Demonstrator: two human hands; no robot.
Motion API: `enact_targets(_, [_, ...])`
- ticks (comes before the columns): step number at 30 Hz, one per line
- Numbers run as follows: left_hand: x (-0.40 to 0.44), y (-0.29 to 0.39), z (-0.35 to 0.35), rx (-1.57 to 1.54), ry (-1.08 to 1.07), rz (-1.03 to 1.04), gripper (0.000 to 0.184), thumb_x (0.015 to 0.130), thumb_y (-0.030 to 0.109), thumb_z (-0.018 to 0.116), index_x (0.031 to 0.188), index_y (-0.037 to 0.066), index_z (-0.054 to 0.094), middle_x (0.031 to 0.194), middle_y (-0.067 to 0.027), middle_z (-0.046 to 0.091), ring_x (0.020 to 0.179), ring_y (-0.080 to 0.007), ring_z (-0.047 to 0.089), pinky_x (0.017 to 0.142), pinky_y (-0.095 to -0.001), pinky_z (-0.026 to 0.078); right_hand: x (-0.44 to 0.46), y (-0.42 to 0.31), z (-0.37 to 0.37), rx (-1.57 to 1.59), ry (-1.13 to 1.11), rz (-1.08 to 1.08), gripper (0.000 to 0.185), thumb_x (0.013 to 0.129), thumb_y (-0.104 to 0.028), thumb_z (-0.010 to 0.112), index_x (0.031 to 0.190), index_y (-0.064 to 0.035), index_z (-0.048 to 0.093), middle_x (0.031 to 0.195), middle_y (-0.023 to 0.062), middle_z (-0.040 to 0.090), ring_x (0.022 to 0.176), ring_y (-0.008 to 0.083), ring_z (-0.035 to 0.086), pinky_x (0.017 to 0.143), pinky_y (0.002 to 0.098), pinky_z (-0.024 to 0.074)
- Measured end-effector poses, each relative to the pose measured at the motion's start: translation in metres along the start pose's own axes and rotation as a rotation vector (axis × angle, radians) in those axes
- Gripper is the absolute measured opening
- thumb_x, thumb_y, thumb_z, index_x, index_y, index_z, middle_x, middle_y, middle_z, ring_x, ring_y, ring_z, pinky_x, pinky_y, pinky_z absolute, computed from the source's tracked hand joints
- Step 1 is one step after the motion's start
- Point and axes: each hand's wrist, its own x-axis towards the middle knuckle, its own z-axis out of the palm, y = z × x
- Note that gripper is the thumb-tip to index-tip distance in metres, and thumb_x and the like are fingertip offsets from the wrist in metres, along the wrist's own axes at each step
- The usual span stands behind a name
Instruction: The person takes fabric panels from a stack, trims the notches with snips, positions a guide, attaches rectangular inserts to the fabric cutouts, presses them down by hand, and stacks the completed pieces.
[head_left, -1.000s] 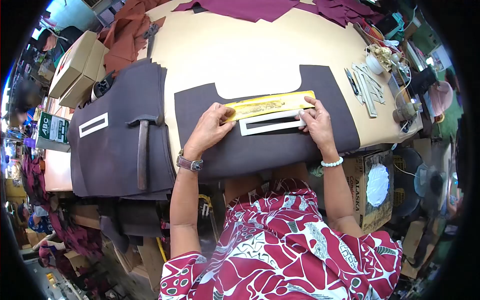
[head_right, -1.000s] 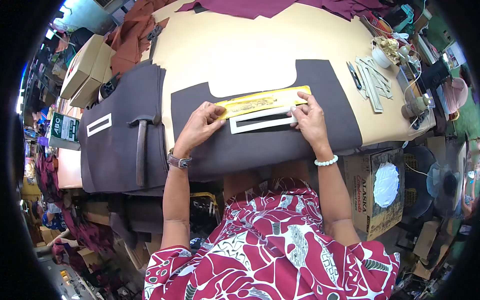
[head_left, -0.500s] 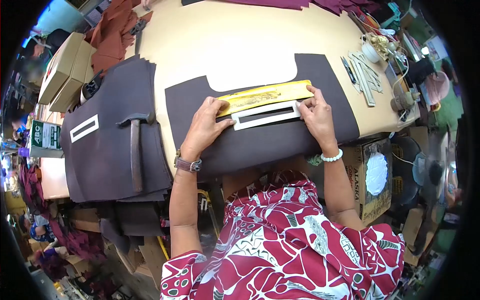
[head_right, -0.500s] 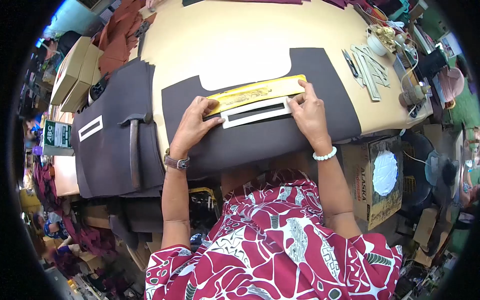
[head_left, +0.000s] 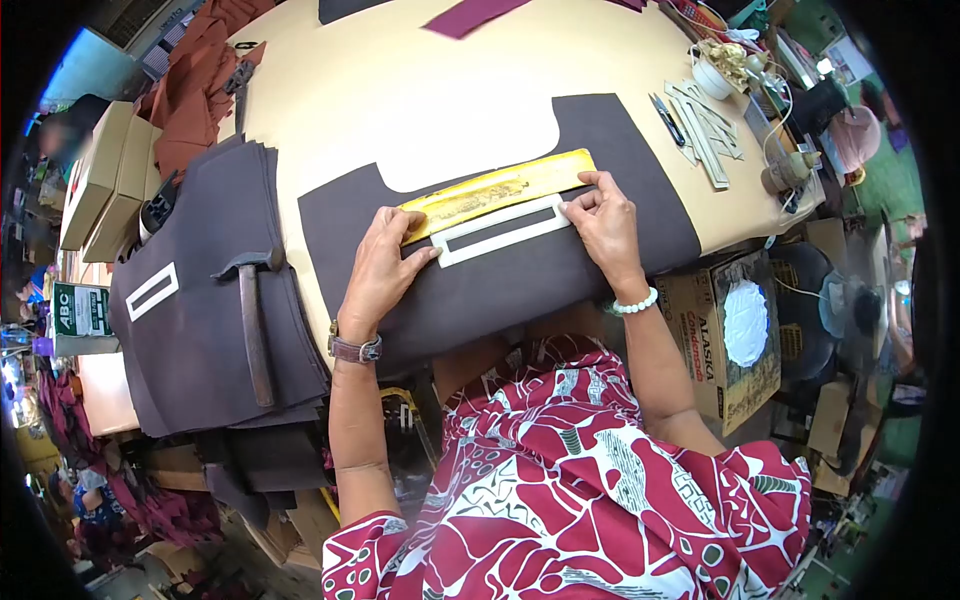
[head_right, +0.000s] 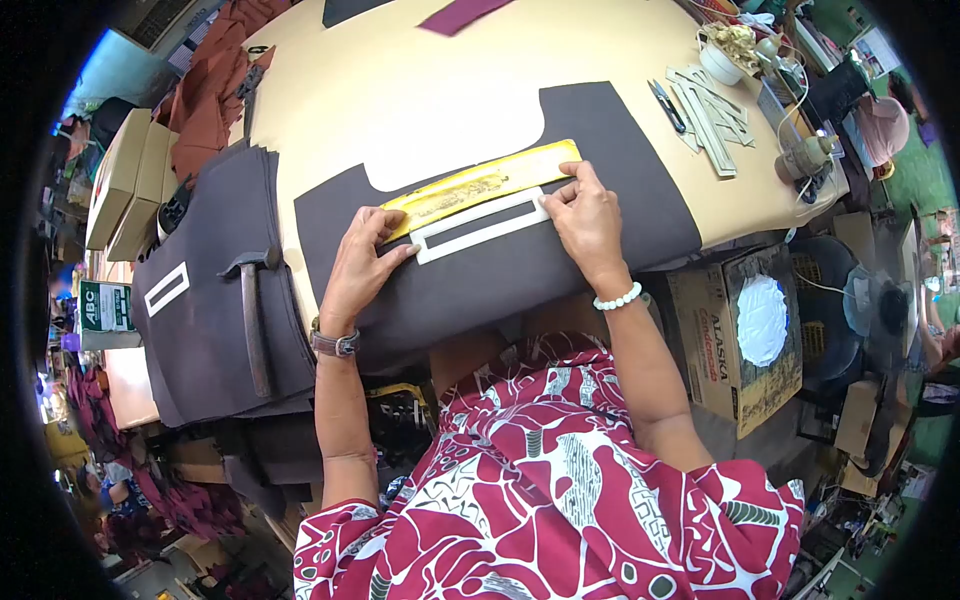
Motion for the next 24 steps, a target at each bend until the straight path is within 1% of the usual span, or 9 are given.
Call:
enact_targets(2, [-0.003, 0.003, 0.005, 0.085, 0.097, 0.122, 0.029, 0.075, 0.008, 0.069, 0.101, 0.001, 0.058, 0.093, -0.0122, 0.054, 0.087, -0.0278, 0.055, 0.077, -0.0358, 0.047, -0.003, -0.002, 0.001, -0.102, -0.010, -0.050, 0.022, 0.076, -0.010, 0.066, 0.096, -0.0038, 0.061, 0.074, 0.0084, 0.066, 0.067, 0.0267, 0.065, 0.062, 0.0351, 0.0501])
enact_targets(5, [-0.015, 0.011, 0.018, 0.230, 0.146, 0.267, 0.016, 0.076, 0.003, 0.063, 0.092, 0.002, 0.062, 0.091, -0.0106, 0.058, 0.090, -0.0290, 0.056, 0.078, -0.0360, 0.046, -0.008, 0.000, 0.007, -0.370, 0.070, -0.335, 0.006, 0.078, -0.009, 0.062, 0.084, -0.0073, 0.062, 0.078, 0.0071, 0.063, 0.071, 0.0288, 0.063, 0.061, 0.0378, 0.0493])
enact_targets(6, [-0.019, 0.014, 0.024, 0.252, 0.190, 0.277, 0.012, 0.075, 0.001, 0.060, 0.086, 0.003, 0.064, 0.091, -0.0081, 0.060, 0.091, -0.0276, 0.056, 0.080, -0.0370, 0.046, -0.008, -0.002, 0.007, -0.463, 0.072, -0.415, 0.009, 0.081, -0.012, 0.057, 0.075, -0.0062, 0.060, 0.081, 0.0096, 0.059, 0.076, 0.0285, 0.061, 0.061, 0.0385, 0.0484])
enact_targets(9, [-0.032, 0.017, 0.035, 0.532, 0.238, 0.353, 0.022, 0.078, 0.003, 0.052, 0.097, 0.003, 0.063, 0.106, -0.0077, 0.061, 0.104, -0.0268, 0.053, 0.092, -0.0417, 0.038, -0.014, -0.025, 0.012, -0.680, 0.038, -0.581, 0.018, 0.084, -0.017, 0.054, 0.072, -0.0041, 0.057, 0.083, 0.0110, 0.057, 0.085, 0.0282, 0.058, 0.069, 0.0402, 0.0477])
enact_targets(11, [-0.040, 0.009, 0.040, 0.558, 0.154, 0.255, 0.036, 0.080, 0.006, 0.051, 0.115, 0.007, 0.060, 0.123, -0.0071, 0.056, 0.120, -0.0303, 0.044, 0.101, -0.0489, 0.030, -0.034, -0.040, 0.038, -0.438, -0.122, -0.650, 0.028, 0.088, -0.026, 0.050, 0.085, 0.0002, 0.059, 0.096, 0.0152, 0.058, 0.098, 0.0312, 0.055, 0.082, 0.0437, 0.0436])
enact_targets(13, [-0.049, 0.007, 0.043, 0.592, 0.121, 0.187, 0.042, 0.082, 0.010, 0.050, 0.123, 0.011, 0.056, 0.130, -0.0047, 0.052, 0.126, -0.0320, 0.039, 0.104, -0.0526, 0.026, -0.060, -0.053, 0.067, -0.223, -0.332, -0.753, 0.050, 0.090, -0.036, 0.049, 0.120, 0.0030, 0.051, 0.123, 0.0202, 0.053, 0.116, 0.0353, 0.049, 0.101, 0.0494, 0.0334])
enact_targets(14, [-0.050, 0.010, 0.038, 0.483, 0.064, 0.136, 0.046, 0.084, 0.016, 0.050, 0.129, 0.013, 0.052, 0.136, -0.0032, 0.048, 0.132, -0.0335, 0.031, 0.105, -0.0602, 0.018, -0.067, -0.051, 0.072, -0.245, -0.320, -0.736, 0.057, 0.089, -0.042, 0.046, 0.124, 0.0034, 0.048, 0.126, 0.0199, 0.051, 0.119, 0.0350, 0.046, 0.102, 0.0505, 0.0298])
enact_targets(19, [-0.049, 0.018, 0.031, 0.635, 0.038, 0.183, 0.046, 0.082, 0.009, 0.050, 0.128, 0.013, 0.052, 0.135, -0.0026, 0.048, 0.135, -0.0322, 0.026, 0.104, -0.0665, 0.011, -0.067, -0.044, 0.062, -0.395, -0.346, -0.608, 0.078, 0.087, -0.059, 0.039, 0.133, 0.0035, 0.039, 0.136, 0.0174, 0.044, 0.128, 0.0311, 0.039, 0.107, 0.0570, 0.0174])
enact_targets(24, [-0.049, 0.017, 0.032, 0.751, 0.026, 0.207, 0.050, 0.079, 0.000, 0.047, 0.127, 0.011, 0.052, 0.135, -0.0022, 0.047, 0.135, -0.0312, 0.026, 0.105, -0.0665, 0.009, -0.050, -0.014, 0.025, -0.531, -0.199, -0.491, 0.070, 0.089, -0.054, 0.041, 0.136, -0.0015, 0.038, 0.135, 0.0153, 0.046, 0.128, 0.0268, 0.041, 0.105, 0.0600, 0.0178])
